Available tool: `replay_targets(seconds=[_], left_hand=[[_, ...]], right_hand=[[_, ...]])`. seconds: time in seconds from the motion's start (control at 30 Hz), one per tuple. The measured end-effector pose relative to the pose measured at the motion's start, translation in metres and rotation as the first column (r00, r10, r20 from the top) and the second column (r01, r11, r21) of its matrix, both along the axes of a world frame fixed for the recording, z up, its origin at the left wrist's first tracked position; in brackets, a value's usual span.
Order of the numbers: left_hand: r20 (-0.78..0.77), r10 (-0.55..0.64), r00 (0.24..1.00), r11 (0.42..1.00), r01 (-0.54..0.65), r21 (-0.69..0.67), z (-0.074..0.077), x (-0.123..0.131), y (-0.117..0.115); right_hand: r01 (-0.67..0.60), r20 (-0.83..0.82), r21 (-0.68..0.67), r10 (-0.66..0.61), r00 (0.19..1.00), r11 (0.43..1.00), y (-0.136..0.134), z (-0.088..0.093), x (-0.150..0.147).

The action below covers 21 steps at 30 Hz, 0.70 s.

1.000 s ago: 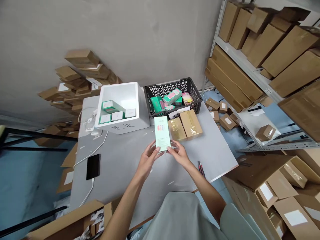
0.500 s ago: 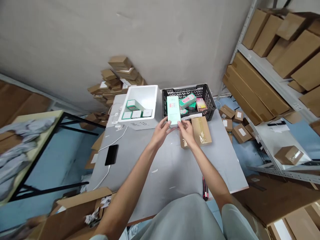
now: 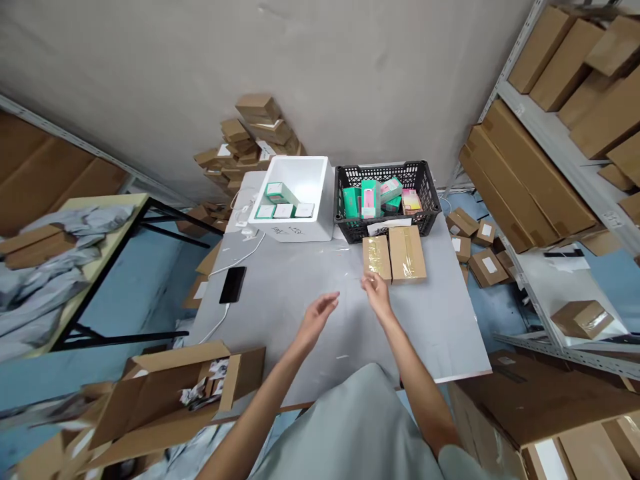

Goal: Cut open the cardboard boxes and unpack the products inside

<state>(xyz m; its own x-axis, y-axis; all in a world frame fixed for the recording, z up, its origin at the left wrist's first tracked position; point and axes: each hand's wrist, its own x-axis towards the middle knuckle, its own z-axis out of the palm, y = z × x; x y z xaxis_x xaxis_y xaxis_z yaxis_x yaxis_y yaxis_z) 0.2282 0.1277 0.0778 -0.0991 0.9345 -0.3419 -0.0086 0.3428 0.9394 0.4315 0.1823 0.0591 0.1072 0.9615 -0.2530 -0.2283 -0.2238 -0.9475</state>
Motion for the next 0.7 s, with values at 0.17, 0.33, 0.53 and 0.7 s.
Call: replay_targets(seconds=[0.17,0.33,0.53,0.7], left_hand=[[0.04,0.012,0.999,0.983,-0.005,-0.186,-0.024,-0.024,-0.093],[0.07,0.136,0.988,0.979,-0.124,-0.16,-0.008,-0.048,-0.124],[0.129,0.217,0.968,0.976,-0.214,-0.037,0.003,-0.105,-0.147],[0.088,0.293,0.952,0.952,-0.299,0.064,-0.003,-0.186,-0.197]], right_hand=[[-0.113,-0.048,-0.178,0.106,0.993,0.978,-0.081,-0.031,-0.026],[-0.326,-0.045,-0.264,0.326,0.944,0.908,-0.128,-0.039,-0.068],[-0.565,0.006,-0.228,0.581,0.814,0.793,-0.152,-0.037,-0.131],[-0.641,0.113,-0.265,0.683,0.722,0.721,-0.17,-0.038,-0.193]])
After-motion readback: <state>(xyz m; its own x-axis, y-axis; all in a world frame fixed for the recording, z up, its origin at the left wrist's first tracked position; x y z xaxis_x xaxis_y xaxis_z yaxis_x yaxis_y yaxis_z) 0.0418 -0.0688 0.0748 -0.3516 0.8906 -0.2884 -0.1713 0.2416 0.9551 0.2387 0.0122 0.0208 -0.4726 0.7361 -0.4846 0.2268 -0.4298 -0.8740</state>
